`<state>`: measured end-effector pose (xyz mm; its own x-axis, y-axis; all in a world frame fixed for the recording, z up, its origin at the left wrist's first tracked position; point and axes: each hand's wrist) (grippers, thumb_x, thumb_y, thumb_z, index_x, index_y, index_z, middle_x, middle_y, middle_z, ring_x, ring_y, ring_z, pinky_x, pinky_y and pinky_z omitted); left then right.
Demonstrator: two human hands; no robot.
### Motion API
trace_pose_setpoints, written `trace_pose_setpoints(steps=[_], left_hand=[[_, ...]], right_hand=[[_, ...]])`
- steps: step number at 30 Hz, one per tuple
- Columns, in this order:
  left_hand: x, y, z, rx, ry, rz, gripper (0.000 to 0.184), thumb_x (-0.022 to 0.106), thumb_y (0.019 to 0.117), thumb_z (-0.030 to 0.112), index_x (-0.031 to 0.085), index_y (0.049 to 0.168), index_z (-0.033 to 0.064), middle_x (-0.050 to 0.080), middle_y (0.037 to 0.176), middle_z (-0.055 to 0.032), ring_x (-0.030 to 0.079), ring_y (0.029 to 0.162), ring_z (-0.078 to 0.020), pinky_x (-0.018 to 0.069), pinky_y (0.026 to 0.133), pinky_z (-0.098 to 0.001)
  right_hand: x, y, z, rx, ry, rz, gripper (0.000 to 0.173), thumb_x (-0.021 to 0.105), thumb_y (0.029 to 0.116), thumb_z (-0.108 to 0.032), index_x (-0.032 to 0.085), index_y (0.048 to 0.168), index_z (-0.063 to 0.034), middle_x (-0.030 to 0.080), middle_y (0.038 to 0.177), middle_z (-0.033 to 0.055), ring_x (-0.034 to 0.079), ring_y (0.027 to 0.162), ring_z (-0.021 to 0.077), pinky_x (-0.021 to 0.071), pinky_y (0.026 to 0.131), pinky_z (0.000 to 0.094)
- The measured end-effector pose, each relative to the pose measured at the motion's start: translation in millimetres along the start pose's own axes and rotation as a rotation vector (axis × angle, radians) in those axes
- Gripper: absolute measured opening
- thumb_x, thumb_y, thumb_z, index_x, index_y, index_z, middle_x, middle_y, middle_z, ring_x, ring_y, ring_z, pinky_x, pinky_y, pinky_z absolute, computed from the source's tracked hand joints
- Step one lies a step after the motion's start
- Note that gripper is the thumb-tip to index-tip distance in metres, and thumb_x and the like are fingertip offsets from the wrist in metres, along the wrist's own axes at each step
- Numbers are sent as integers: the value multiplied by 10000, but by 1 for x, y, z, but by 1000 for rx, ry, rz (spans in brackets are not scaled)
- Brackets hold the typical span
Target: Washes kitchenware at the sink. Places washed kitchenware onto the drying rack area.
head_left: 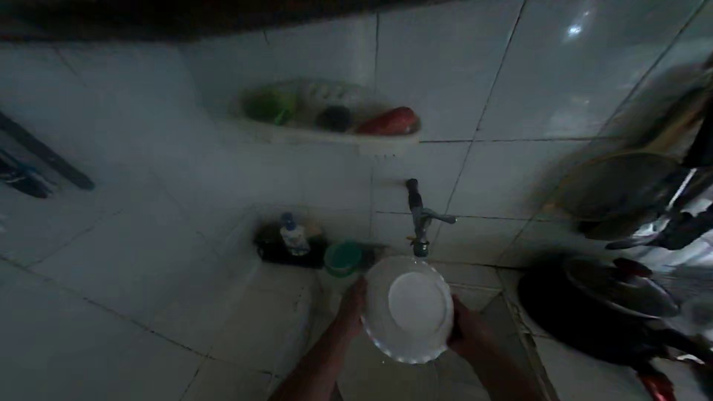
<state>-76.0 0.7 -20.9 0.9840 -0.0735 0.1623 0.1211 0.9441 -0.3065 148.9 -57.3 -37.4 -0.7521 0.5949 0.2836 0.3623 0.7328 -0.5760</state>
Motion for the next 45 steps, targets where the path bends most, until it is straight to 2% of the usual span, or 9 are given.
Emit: trace_pose_setpoints(steps=[11, 14, 19, 23, 28, 32, 35, 41, 45], left_hand=[[7, -63, 57, 109, 604, 17, 490, 387, 1118, 368, 608, 1329, -15, 650, 1253, -218, 639, 1146, -278, 521, 997, -470], [28, -86, 65, 128, 829, -64, 458, 436, 1109, 318, 592, 1323, -55, 620, 1279, -263, 604, 1187, -328, 473, 1031, -500], [80, -121, 70, 347, 1124, -441, 451, 424, 1110, 267, 651, 1201, -112, 669, 1096, -288, 650, 1050, -350, 494, 965, -514], [138, -144, 65, 563, 1128, -659, 428, 453, 1092, 279, 700, 1068, -70, 676, 871, -198, 655, 808, -272, 547, 778, -451], [221, -173, 47, 813, 927, -841, 402, 490, 1065, 320, 704, 915, 13, 598, 675, -68, 589, 608, -157, 520, 580, -341], [287, -191, 47, 900, 755, -911, 302, 551, 1053, 274, 675, 1157, 19, 690, 934, -90, 668, 801, -146, 577, 710, -324], [319, -190, 46, 694, 790, -969, 412, 548, 1061, 280, 565, 1382, 24, 650, 1255, -147, 661, 1121, -216, 558, 967, -411], [387, -203, -57, 139, 757, -1182, 374, 480, 1087, 245, 600, 1314, -27, 665, 1221, -185, 660, 1085, -224, 529, 969, -383], [462, -230, -144, -366, 336, -982, 357, 492, 1071, 105, 510, 1364, -97, 594, 1294, -240, 653, 1097, -243, 543, 971, -358]], right_hand=[[-3, -36, 33, 161, -247, -130, 410, 396, 1110, -386, 571, 1269, -52, 643, 1007, 137, 641, 835, 230, 550, 695, 393], [-41, -65, 3, -136, -852, -208, 494, 547, 1068, -252, 462, 1502, -32, 538, 1457, 213, 575, 1291, 314, 480, 1065, 458], [-73, -121, -49, -822, -1257, -422, 1126, 913, 737, -387, 279, 1621, -97, 229, 1650, 276, 280, 1508, 449, 311, 1205, 569], [-117, -152, -103, -852, -1380, -480, 866, 953, 690, -333, 552, 1393, -24, 568, 1353, 227, 548, 1268, 390, 469, 1038, 558], [-196, -201, -161, -768, -1527, -447, 681, 957, 683, -291, 667, 1259, -72, 712, 1076, 141, 686, 1002, 317, 552, 865, 573], [-270, -232, -220, -849, -1616, -221, 579, 932, 612, -484, 741, 1054, -162, 711, 820, 2, 680, 749, 173, 569, 682, 470], [-340, -233, -261, -1040, -1612, -24, 503, 827, 608, -597, 750, 854, -164, 655, 666, -35, 622, 593, 123, 530, 531, 426], [-437, -209, -294, -964, -1918, 83, 532, 750, 721, -671, 684, 655, -148, 596, 585, 7, 613, 589, 215, 482, 562, 527], [-458, -194, -291, -706, -2169, 40, 627, 728, 721, -764, 682, 653, -142, 629, 625, 29, 654, 648, 244, 513, 618, 539]])
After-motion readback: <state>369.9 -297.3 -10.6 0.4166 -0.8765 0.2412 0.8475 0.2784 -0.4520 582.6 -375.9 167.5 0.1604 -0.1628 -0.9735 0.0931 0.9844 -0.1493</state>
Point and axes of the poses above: each hand's wrist, its own y-axis towards the middle knuckle, its own x-axis out of the palm, z = x × y
